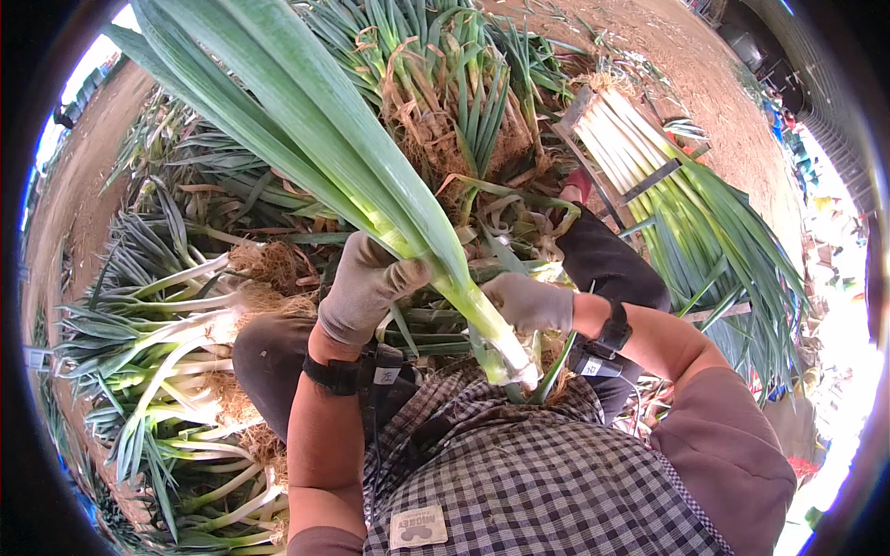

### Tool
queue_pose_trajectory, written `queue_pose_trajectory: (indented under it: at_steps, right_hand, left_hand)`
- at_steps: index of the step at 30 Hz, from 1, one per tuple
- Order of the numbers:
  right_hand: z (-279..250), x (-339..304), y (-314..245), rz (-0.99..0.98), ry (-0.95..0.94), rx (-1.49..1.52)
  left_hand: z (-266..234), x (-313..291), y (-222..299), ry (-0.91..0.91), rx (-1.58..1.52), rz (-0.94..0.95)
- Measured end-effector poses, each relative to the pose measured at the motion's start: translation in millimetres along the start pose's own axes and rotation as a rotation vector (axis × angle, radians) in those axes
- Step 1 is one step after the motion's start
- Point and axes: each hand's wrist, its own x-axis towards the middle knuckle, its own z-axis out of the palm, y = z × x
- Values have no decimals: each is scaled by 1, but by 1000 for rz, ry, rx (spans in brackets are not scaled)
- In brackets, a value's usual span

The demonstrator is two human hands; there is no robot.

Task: Trimming roots and stripping the outer skin from harvested leeks.

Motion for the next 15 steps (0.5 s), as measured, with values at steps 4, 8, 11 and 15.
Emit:
queue_pose_trajectory:
  at_steps: [4, 8, 11, 15]
  right_hand:
    - [19, -29, 28, 330, -7, -757]
    - [-5, -46, 66, 474, 360, -1170]
    - [-38, -54, -3, -23, 813, -639]
    - [-13, -41, -44, -180, 777, 180]
  left_hand:
    - [0, -1, 1, 62, -15, 1]
    - [1, 0, -4, 108, 107, 32]
    - [-7, -4, -9, 170, 56, 37]
    - [14, 4, -12, 444, 129, 102]
